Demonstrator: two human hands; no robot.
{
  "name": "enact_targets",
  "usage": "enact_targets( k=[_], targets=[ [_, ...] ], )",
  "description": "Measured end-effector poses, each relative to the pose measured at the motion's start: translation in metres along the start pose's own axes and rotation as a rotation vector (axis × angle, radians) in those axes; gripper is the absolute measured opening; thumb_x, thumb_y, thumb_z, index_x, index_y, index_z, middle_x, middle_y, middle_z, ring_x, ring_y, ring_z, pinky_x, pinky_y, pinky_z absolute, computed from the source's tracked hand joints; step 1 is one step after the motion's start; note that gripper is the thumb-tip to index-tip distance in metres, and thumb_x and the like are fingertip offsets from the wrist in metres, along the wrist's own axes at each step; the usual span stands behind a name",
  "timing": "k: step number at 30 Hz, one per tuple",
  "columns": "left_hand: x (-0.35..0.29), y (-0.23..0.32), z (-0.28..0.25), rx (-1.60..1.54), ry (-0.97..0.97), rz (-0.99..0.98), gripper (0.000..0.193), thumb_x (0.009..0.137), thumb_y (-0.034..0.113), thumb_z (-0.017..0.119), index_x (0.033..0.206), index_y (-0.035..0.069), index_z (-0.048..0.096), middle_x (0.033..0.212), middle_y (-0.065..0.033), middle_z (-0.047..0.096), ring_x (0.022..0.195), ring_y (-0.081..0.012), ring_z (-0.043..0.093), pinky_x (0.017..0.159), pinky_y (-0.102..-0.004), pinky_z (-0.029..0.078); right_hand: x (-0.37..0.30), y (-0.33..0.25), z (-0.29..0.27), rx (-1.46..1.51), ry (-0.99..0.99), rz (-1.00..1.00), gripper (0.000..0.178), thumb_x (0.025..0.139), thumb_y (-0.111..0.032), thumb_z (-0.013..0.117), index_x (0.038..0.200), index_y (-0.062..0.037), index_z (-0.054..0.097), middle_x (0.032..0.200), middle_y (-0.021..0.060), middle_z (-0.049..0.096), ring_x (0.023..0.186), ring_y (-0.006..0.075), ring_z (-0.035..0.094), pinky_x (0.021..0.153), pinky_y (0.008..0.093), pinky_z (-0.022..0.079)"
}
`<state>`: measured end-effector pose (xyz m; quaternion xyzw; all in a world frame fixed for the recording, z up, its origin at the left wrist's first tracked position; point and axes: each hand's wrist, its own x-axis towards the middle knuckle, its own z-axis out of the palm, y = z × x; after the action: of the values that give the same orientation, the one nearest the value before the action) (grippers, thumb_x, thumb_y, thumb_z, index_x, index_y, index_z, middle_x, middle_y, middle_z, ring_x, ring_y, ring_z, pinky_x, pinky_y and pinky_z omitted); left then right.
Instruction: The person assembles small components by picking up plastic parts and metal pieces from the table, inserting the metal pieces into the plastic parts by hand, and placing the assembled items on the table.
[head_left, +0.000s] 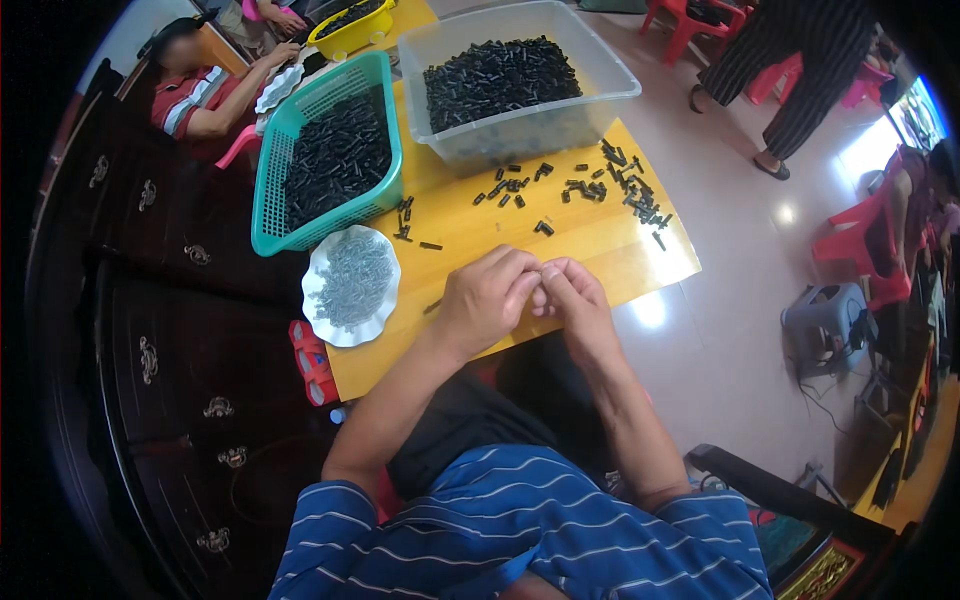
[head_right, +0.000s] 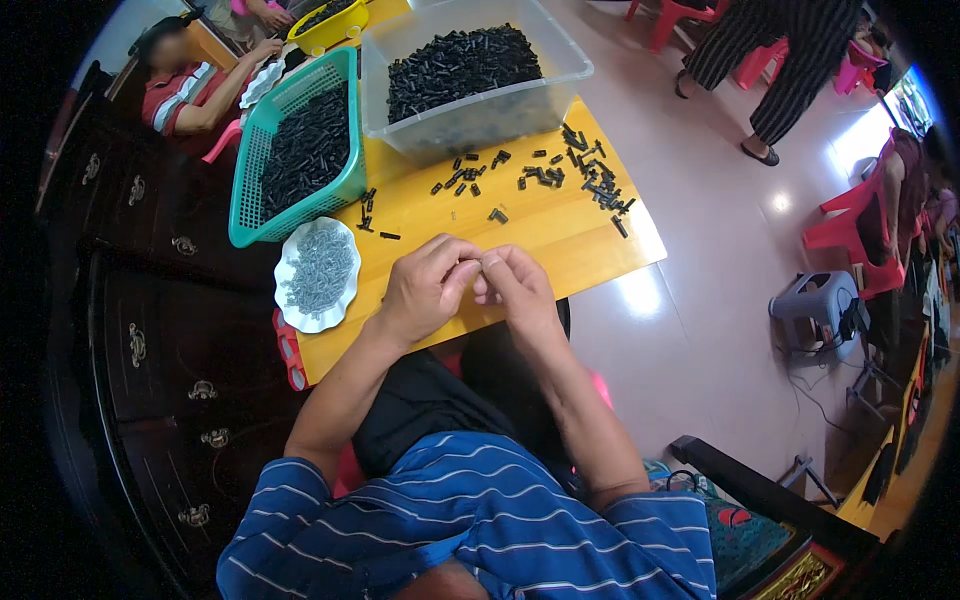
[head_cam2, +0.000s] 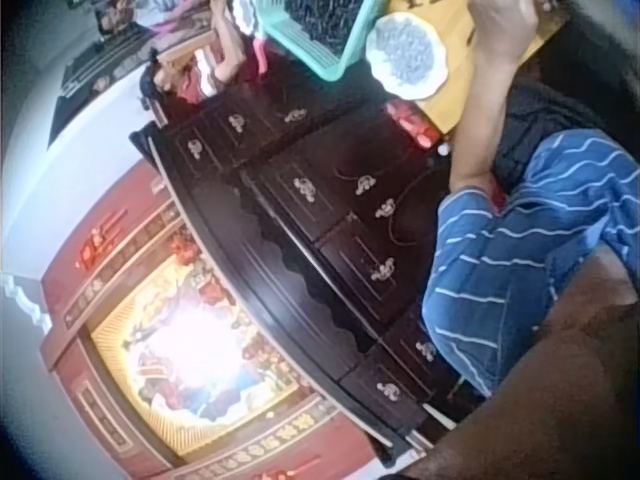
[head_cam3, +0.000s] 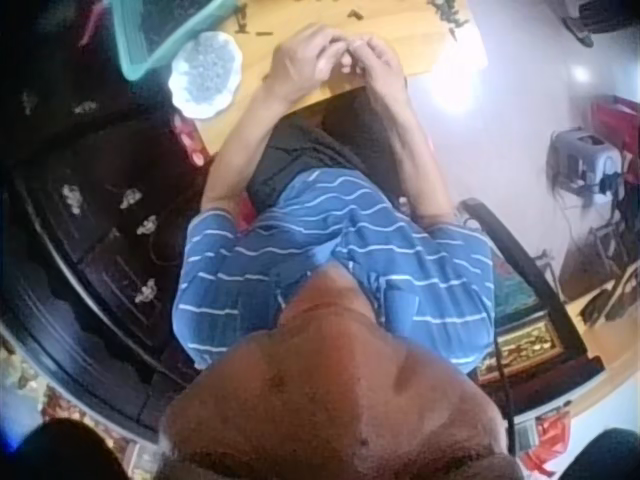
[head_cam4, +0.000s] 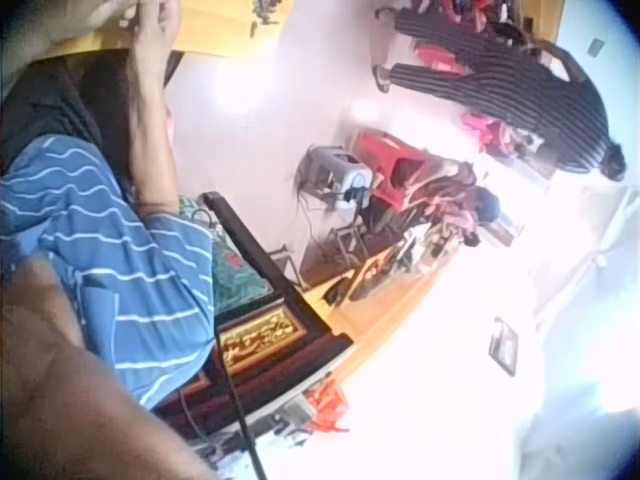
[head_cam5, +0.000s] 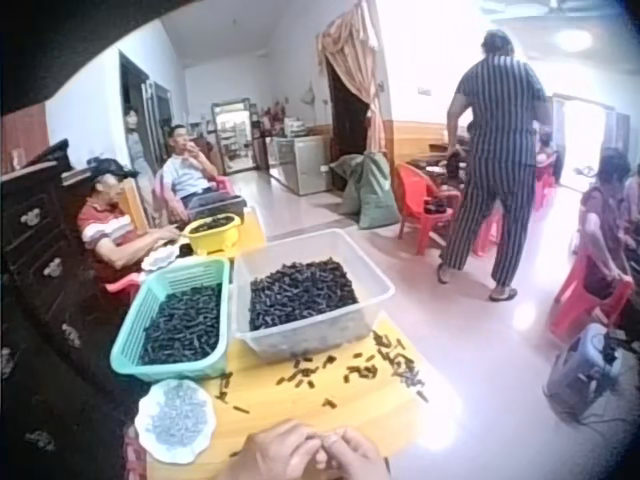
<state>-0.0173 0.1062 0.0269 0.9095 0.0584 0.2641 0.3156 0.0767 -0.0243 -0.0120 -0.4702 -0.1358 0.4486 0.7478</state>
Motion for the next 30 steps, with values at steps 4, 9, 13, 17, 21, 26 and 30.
enact_targets(
  k=[4,9,13,17,21,26,30],
  targets=[
    [-0.01,-0.005,0.004,-0.067,0.053,-0.106,0.009,0.091,0.01,0.064,0.091,0.001,0.062,0.08,-0.0128,0.064,0.069,-0.0265,0.063,0.062,-0.0337,0.049,-0.001,0.005,0.003,-0.254,0.015,-0.147,0.022,0.102,-0.025,0.056,0.096,-0.004,0.058,0.078,0.0011,0.06,0.071,0.0081,0.057,0.069,0.0243,0.047],
    [-0.026,-0.016,0.007,-0.271,0.004,-0.301,0.017,0.098,0.014,0.057,0.089,0.001,0.061,0.075,-0.0072,0.061,0.062,-0.0135,0.059,0.058,-0.0276,0.046,-0.004,0.007,0.008,-0.377,0.016,-0.166,0.019,0.102,-0.021,0.055,0.096,-0.0032,0.057,0.076,0.0028,0.061,0.069,0.0089,0.058,0.066,0.0246,0.048],
    [-0.033,-0.021,0.008,-0.6,-0.084,-0.515,0.022,0.101,0.017,0.054,0.087,0.002,0.061,0.074,-0.0017,0.06,0.06,-0.0076,0.056,0.056,-0.023,0.044,-0.003,0.012,0.007,-0.425,-0.002,-0.183,0.017,0.102,-0.019,0.054,0.096,-0.003,0.056,0.077,0.0018,0.06,0.071,0.0078,0.057,0.067,0.0244,0.047],
    [-0.031,-0.017,0.007,-0.826,-0.066,-0.648,0.022,0.098,0.017,0.057,0.082,0.002,0.061,0.072,-0.0006,0.061,0.059,-0.0062,0.055,0.057,-0.0217,0.046,-0.003,0.009,0.007,-0.384,0.04,-0.181,0.018,0.102,-0.019,0.055,0.094,-0.003,0.057,0.078,0.0006,0.06,0.071,0.0068,0.056,0.067,0.0239,0.046],
    [-0.031,-0.013,0.008,-0.781,0.005,-0.562,0.013,0.097,0.011,0.06,0.089,0.002,0.063,0.076,0.0006,0.061,0.063,-0.0042,0.055,0.057,-0.0192,0.044,-0.002,0.004,0.008,-0.223,-0.008,-0.107,0.018,0.101,-0.022,0.056,0.094,-0.005,0.059,0.077,-0.0008,0.059,0.07,0.0059,0.053,0.067,0.0224,0.043],
    [-0.026,-0.006,0.008,-0.454,-0.014,-0.477,0.006,0.091,0.001,0.066,0.097,-0.001,0.065,0.082,0.0003,0.065,0.07,-0.002,0.058,0.063,-0.0189,0.048,-0.004,-0.002,0.004,-0.056,0.001,-0.02,0.019,0.101,-0.027,0.057,0.098,-0.0084,0.059,0.077,-0.0026,0.059,0.07,0.005,0.052,0.066,0.0206,0.041],
    [-0.029,-0.006,0.017,-0.545,0.088,-0.432,0.007,0.092,0.001,0.065,0.099,0.0,0.065,0.083,-0.0002,0.066,0.07,-0.003,0.059,0.064,-0.0199,0.049,-0.003,-0.002,0.004,-0.058,0.02,-0.015,0.019,0.101,-0.027,0.057,0.1,-0.0091,0.059,0.077,-0.0027,0.059,0.07,0.0048,0.052,0.066,0.0203,0.042]
  ],
)
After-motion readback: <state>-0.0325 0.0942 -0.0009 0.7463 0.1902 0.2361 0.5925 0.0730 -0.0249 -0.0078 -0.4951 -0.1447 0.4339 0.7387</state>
